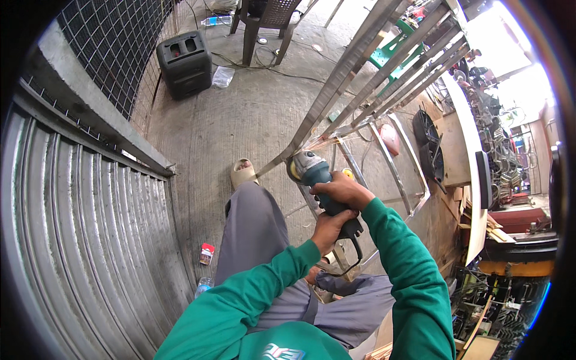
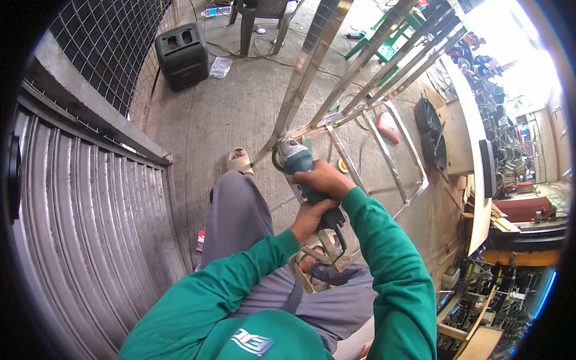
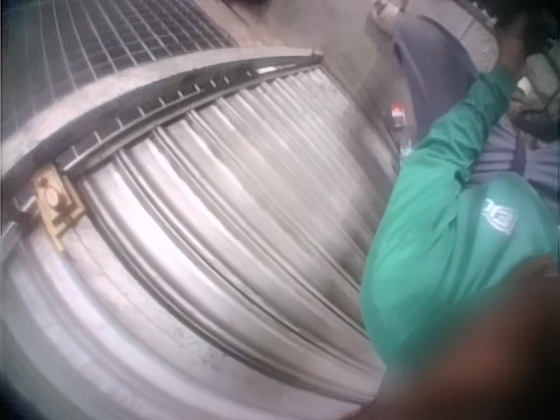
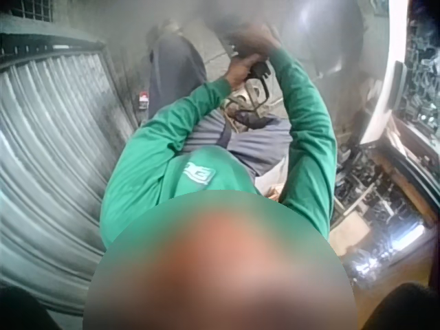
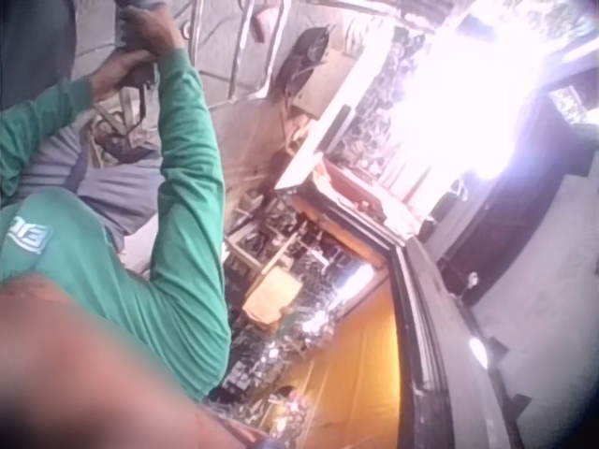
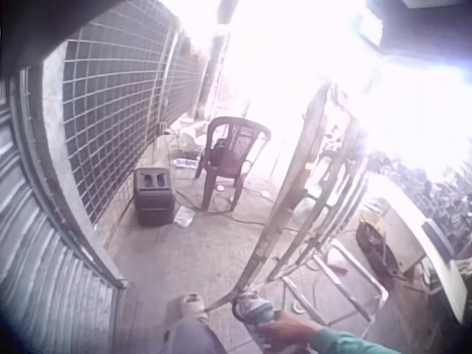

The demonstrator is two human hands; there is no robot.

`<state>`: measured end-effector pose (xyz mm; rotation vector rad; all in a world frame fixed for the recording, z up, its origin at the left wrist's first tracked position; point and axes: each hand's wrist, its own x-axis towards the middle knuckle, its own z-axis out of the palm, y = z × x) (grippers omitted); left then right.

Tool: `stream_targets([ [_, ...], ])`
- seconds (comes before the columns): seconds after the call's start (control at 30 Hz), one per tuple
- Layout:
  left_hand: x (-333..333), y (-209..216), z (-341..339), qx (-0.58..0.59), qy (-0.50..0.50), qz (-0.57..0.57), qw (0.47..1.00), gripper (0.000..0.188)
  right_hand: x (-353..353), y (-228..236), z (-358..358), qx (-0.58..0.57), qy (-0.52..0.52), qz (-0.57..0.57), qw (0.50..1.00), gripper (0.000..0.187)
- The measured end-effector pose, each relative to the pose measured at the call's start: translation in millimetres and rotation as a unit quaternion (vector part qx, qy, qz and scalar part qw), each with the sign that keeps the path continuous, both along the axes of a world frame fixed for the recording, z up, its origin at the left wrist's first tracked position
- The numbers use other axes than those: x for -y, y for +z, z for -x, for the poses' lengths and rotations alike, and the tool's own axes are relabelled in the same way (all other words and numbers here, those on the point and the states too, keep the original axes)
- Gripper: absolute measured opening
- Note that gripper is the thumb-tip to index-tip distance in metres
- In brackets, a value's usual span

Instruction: The person grinds a metal frame with an angle grinder, then repositions the frame and welds joints using a welding torch. The person also adjusts the head-mounted camera during the task.

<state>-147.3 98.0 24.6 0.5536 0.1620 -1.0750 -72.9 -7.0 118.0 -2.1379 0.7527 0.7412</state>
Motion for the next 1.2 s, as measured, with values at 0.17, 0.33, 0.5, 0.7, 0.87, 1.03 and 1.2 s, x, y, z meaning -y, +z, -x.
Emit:
stream_targets([
  [0.17,3.8,-1.5,-7.1,0.004,-0.016,-0.006,1.000,0.041,10.4,-5.6,-2.3,-0.001,-0.012,0.000,1.000,0.066],
  [0.33,1.0,-1.2,-5.9,0.001,-0.020,-0.004,1.000,0.041,7.0,-6.2,0.5,0.006,-0.017,-0.006,1.000,0.064],
  [0.5,-2.0,1.3,-8.9,0.008,-0.031,-0.016,0.999,0.036,4.6,-0.5,-0.1,0.016,-0.015,-0.004,1.000,0.060],
  [0.7,-3.8,5.9,-8.8,0.007,-0.045,-0.032,0.998,0.039,4.4,-0.5,0.0,0.004,-0.022,-0.016,1.000,0.061],
  [0.87,-4.4,4.5,-7.2,0.015,-0.020,-0.041,0.999,0.040,2.4,1.2,1.3,0.021,0.015,0.008,1.000,0.069],
  [1.03,-4.1,0.0,-3.3,0.025,-0.015,-0.058,0.998,0.038,-2.1,6.0,1.4,-0.016,0.022,0.002,1.000,0.073],
  [1.2,-6.5,-2.5,1.6,0.021,0.006,-0.059,0.998,0.035,-12.8,9.1,1.0,-0.020,0.007,0.017,1.000,0.073],
])
